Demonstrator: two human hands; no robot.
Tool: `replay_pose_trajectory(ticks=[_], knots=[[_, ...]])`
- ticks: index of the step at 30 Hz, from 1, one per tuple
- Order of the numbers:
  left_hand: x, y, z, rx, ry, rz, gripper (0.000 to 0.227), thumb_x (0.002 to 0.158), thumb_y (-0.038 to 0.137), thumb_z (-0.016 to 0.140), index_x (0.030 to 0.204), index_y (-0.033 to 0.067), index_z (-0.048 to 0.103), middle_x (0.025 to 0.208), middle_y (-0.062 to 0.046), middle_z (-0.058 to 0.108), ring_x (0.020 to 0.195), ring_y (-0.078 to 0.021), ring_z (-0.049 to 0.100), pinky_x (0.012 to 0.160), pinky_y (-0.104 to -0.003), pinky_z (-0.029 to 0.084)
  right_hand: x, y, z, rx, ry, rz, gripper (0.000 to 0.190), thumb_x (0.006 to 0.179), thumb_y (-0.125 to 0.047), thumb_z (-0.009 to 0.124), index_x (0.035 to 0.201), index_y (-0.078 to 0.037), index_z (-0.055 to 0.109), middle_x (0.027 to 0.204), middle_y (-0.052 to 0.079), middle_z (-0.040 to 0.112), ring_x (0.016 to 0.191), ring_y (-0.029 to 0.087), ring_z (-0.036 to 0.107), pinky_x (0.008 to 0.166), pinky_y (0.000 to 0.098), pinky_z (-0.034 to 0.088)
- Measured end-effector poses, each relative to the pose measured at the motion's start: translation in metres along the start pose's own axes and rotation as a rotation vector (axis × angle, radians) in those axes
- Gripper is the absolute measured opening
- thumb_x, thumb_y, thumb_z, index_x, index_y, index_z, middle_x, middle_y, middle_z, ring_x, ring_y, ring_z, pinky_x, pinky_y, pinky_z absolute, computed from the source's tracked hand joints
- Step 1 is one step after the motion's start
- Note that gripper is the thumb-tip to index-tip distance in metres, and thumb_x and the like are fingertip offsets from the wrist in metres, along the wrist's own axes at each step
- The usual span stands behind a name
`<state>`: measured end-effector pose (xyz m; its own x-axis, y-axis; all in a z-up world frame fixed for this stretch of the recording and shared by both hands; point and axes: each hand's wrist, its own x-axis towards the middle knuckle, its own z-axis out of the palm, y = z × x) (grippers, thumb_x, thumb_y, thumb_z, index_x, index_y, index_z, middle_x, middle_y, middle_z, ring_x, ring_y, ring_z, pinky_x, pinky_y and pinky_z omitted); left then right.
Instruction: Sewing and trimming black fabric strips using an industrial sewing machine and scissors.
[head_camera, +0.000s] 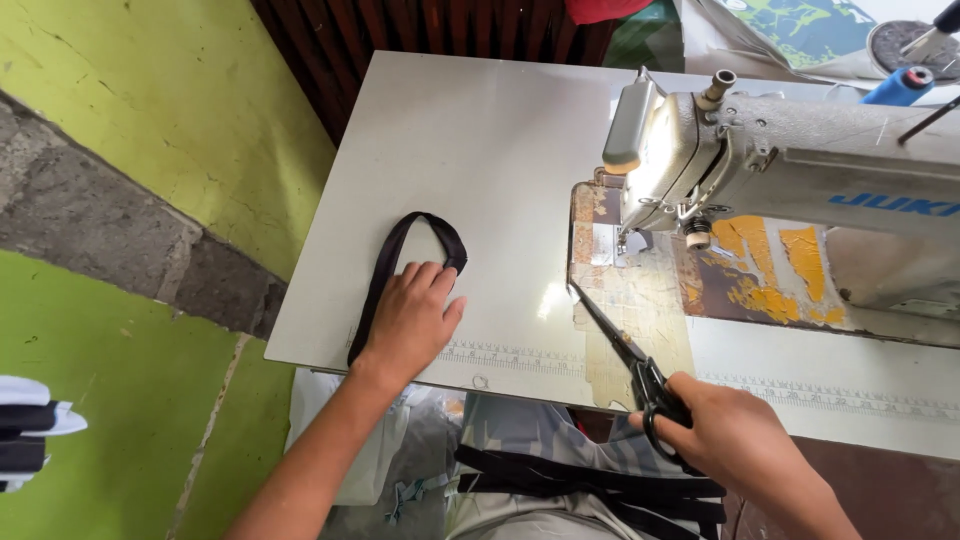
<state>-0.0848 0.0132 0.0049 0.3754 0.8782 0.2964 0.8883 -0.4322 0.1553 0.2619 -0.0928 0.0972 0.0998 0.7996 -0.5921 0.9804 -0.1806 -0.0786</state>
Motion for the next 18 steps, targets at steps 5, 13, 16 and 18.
replay_pose_trajectory(ticks=[5,13,16,18], knots=[[-0.006,-0.002,0.006,-0.051,0.028,-0.039,0.039,0.092,0.029,0.070,0.122,0.0033,0.067,0.111,-0.011,0.062,0.101,-0.0324,0.058,0.085,-0.047,0.050,-0.023,-0.006,0.000,-0.080,-0.193,-0.230,0.043,0.083,-0.072,0.076,0.086,-0.031,0.061,0.076,-0.007,0.076,0.072,0.011,0.070,0.069,0.0260,0.050],[0.012,-0.023,0.051,0.040,0.107,0.006,0.018,0.095,0.023,0.063,0.097,0.0061,0.067,0.090,-0.008,0.058,0.088,-0.0276,0.062,0.072,-0.040,0.053,-0.010,0.009,0.034,0.145,-0.459,-0.170,0.019,0.090,-0.049,0.074,0.101,-0.037,0.066,0.089,-0.013,0.066,0.084,0.000,0.061,0.079,0.0163,0.046],[0.013,-0.004,0.026,0.144,0.168,0.082,0.022,0.084,-0.010,0.062,0.073,0.0075,0.055,0.075,-0.009,0.055,0.068,-0.0250,0.052,0.059,-0.037,0.046,-0.002,0.027,0.062,0.302,-0.389,-0.027,0.030,0.088,-0.048,0.080,0.089,-0.026,0.060,0.082,-0.006,0.058,0.078,0.007,0.051,0.075,0.0185,0.041],[0.012,0.000,0.021,0.041,0.199,0.070,0.021,0.088,-0.006,0.060,0.074,0.0074,0.053,0.076,-0.008,0.054,0.070,-0.0254,0.050,0.059,-0.038,0.043,-0.003,0.034,0.083,0.487,-0.290,-0.054,0.036,0.084,-0.051,0.084,0.085,-0.020,0.065,0.077,-0.002,0.053,0.071,0.011,0.047,0.070,0.0245,0.038]])
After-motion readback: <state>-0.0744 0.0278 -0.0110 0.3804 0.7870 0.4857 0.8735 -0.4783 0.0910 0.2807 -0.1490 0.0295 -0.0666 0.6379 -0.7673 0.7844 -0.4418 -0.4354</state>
